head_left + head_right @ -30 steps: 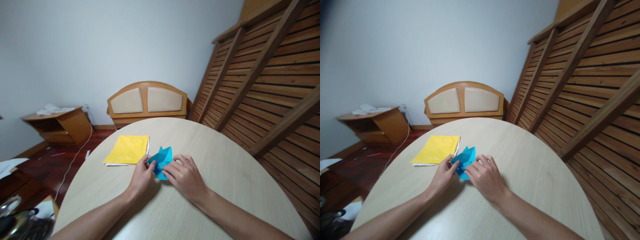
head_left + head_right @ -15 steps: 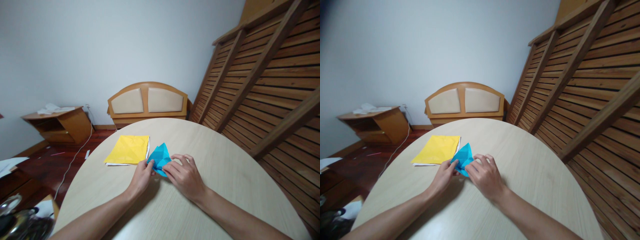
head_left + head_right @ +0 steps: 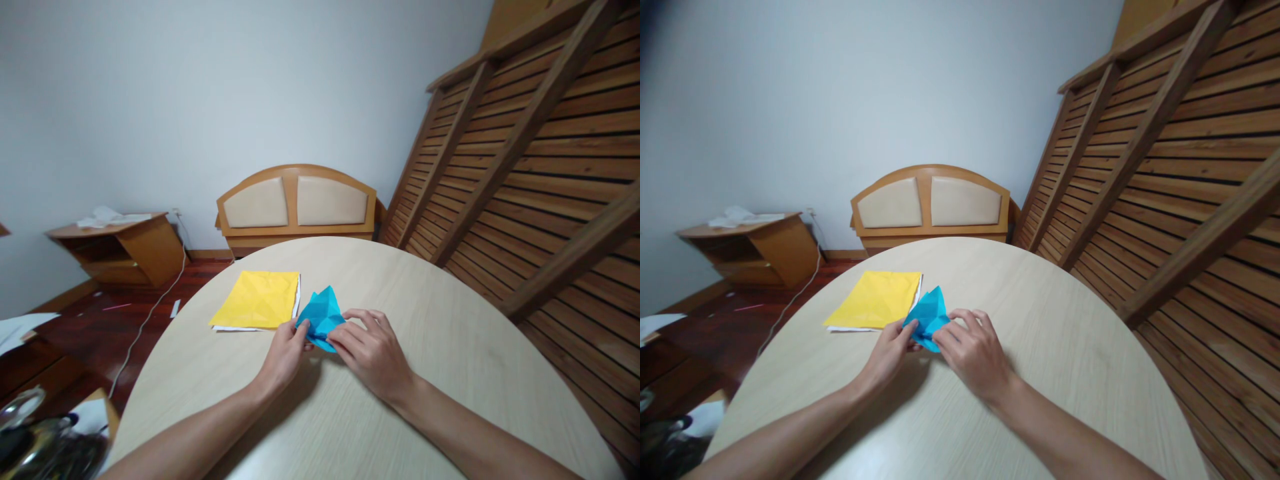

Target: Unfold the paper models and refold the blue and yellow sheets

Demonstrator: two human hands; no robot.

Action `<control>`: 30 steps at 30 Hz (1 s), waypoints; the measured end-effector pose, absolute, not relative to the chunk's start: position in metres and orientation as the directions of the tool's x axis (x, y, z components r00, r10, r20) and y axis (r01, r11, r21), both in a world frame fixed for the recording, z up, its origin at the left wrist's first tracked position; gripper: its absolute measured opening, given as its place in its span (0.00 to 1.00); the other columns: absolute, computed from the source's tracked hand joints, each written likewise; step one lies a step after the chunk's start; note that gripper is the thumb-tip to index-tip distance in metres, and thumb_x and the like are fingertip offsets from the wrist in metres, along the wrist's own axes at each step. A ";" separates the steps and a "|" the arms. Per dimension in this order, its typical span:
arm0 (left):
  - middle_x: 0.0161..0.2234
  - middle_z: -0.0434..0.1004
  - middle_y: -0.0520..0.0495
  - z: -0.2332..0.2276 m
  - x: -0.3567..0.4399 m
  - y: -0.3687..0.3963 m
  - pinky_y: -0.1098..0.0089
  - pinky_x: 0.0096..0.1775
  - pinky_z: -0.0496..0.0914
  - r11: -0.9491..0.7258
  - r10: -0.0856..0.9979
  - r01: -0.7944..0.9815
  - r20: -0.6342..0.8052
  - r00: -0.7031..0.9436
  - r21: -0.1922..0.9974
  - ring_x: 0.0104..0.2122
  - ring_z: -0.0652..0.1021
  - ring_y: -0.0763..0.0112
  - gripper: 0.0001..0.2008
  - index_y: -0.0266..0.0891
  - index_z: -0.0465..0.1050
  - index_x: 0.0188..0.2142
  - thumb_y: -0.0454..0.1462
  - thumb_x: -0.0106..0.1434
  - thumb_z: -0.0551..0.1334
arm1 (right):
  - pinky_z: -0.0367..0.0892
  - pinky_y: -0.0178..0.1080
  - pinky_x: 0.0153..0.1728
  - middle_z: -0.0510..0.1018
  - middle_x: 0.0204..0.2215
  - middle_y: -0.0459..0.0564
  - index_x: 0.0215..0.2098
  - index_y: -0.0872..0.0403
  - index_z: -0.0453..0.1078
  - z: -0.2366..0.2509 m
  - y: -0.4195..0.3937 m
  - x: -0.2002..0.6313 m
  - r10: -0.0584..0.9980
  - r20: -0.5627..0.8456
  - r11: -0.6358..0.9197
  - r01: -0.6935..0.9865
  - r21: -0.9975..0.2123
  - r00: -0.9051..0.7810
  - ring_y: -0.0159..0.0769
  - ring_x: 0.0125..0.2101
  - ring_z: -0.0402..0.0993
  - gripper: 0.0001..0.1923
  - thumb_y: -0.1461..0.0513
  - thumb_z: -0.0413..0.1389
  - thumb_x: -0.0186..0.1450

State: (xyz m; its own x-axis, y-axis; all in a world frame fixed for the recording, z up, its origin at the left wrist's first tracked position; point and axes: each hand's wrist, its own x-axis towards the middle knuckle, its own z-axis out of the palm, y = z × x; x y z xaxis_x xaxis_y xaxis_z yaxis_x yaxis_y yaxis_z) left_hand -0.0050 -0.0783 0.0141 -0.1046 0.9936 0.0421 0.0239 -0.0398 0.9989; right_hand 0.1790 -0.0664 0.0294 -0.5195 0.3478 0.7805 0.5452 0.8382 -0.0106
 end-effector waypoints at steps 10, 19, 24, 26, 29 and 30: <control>0.22 0.67 0.52 0.016 -0.006 -0.077 0.71 0.28 0.67 0.008 0.993 -0.014 -0.009 -0.121 1.000 0.23 0.69 0.72 0.20 0.36 0.68 0.27 0.52 0.51 0.64 | 0.59 0.42 0.45 0.84 0.35 0.44 0.38 0.51 0.75 0.027 -0.061 0.181 0.327 0.784 0.857 0.515 -0.011 -0.528 0.41 0.45 0.72 0.02 0.62 0.59 0.69; 0.19 0.66 0.54 0.013 -0.006 -0.075 0.70 0.26 0.67 0.047 0.984 -0.087 -0.061 -0.166 0.995 0.20 0.69 0.72 0.18 0.39 0.66 0.24 0.51 0.48 0.64 | 0.62 0.42 0.44 0.84 0.43 0.45 0.44 0.51 0.77 0.029 -0.062 0.183 0.222 0.798 0.866 0.489 0.103 -0.561 0.40 0.46 0.73 0.07 0.64 0.57 0.70; 0.20 0.68 0.52 0.014 -0.007 -0.074 0.68 0.28 0.68 0.083 0.977 -0.067 -0.095 -0.190 0.994 0.21 0.70 0.70 0.19 0.39 0.66 0.23 0.52 0.46 0.63 | 0.60 0.42 0.42 0.84 0.36 0.44 0.42 0.51 0.77 0.029 -0.060 0.184 0.199 0.799 0.879 0.463 0.110 -0.568 0.39 0.40 0.73 0.06 0.64 0.57 0.70; 0.20 0.69 0.52 0.015 -0.006 -0.074 0.69 0.28 0.68 0.086 0.978 -0.066 -0.097 -0.182 0.994 0.22 0.70 0.70 0.18 0.39 0.66 0.23 0.52 0.46 0.63 | 0.60 0.42 0.42 0.84 0.35 0.44 0.42 0.51 0.76 0.028 -0.059 0.184 0.202 0.795 0.885 0.454 0.101 -0.571 0.38 0.40 0.73 0.06 0.64 0.57 0.70; 0.20 0.67 0.52 0.017 -0.006 -0.075 0.70 0.27 0.67 0.065 0.985 -0.066 -0.074 -0.157 0.996 0.21 0.69 0.71 0.18 0.39 0.66 0.23 0.51 0.48 0.63 | 0.59 0.42 0.44 0.84 0.33 0.43 0.39 0.51 0.76 0.025 -0.059 0.183 0.241 0.776 0.892 0.448 0.060 -0.583 0.38 0.41 0.73 0.04 0.64 0.58 0.70; 0.20 0.66 0.53 0.017 -0.005 -0.076 0.70 0.27 0.66 0.047 0.987 -0.057 -0.055 -0.148 0.997 0.21 0.68 0.72 0.18 0.39 0.66 0.23 0.51 0.48 0.63 | 0.59 0.41 0.44 0.83 0.33 0.43 0.38 0.51 0.76 0.025 -0.059 0.182 0.269 0.767 0.889 0.456 0.034 -0.582 0.38 0.42 0.73 0.03 0.63 0.58 0.69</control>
State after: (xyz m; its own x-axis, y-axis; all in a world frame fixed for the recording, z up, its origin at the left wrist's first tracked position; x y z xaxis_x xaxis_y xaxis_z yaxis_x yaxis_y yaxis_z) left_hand -0.0053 -0.0760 0.0168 -0.1480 0.9874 -0.0553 -0.0575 0.0473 0.9972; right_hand 0.1822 -0.0586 0.0245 -0.5824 0.2695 0.7669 0.4563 0.8892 0.0341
